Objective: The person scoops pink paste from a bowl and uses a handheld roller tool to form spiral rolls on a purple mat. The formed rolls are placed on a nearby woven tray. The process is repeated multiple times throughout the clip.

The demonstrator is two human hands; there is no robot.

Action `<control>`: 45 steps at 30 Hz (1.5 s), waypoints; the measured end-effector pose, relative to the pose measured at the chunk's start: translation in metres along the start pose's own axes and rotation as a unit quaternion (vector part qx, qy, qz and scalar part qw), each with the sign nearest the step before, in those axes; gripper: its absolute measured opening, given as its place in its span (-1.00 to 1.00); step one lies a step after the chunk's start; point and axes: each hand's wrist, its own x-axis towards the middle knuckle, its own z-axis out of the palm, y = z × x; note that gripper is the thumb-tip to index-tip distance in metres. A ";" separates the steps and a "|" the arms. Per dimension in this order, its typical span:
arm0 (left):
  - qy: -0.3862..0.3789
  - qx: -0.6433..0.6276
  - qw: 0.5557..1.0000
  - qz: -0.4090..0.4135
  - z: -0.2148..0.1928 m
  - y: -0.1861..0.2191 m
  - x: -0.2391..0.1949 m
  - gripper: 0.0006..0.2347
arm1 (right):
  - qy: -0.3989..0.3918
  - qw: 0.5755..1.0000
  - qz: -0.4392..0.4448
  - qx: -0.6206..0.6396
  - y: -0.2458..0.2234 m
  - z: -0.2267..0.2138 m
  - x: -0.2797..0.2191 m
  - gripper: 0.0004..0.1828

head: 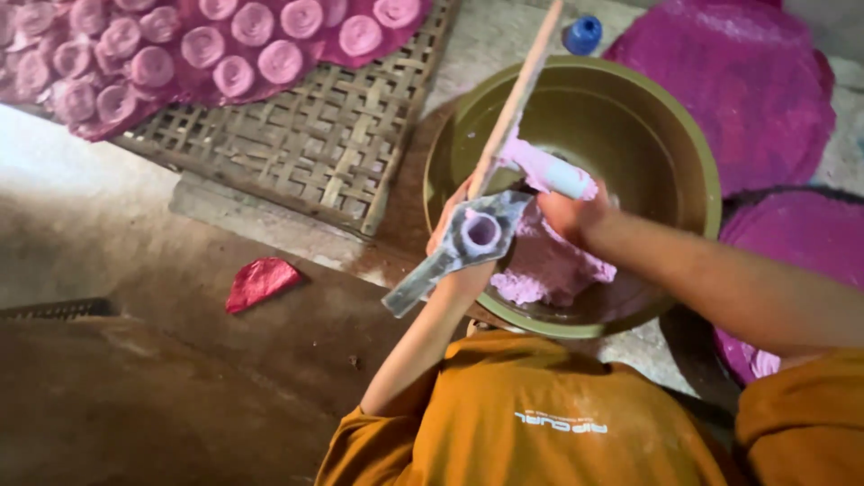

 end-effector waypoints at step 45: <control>-0.158 0.171 0.914 0.332 -0.020 0.010 0.046 -0.48 | 0.072 0.981 -0.094 -0.156 -0.047 -0.160 -0.144 -0.77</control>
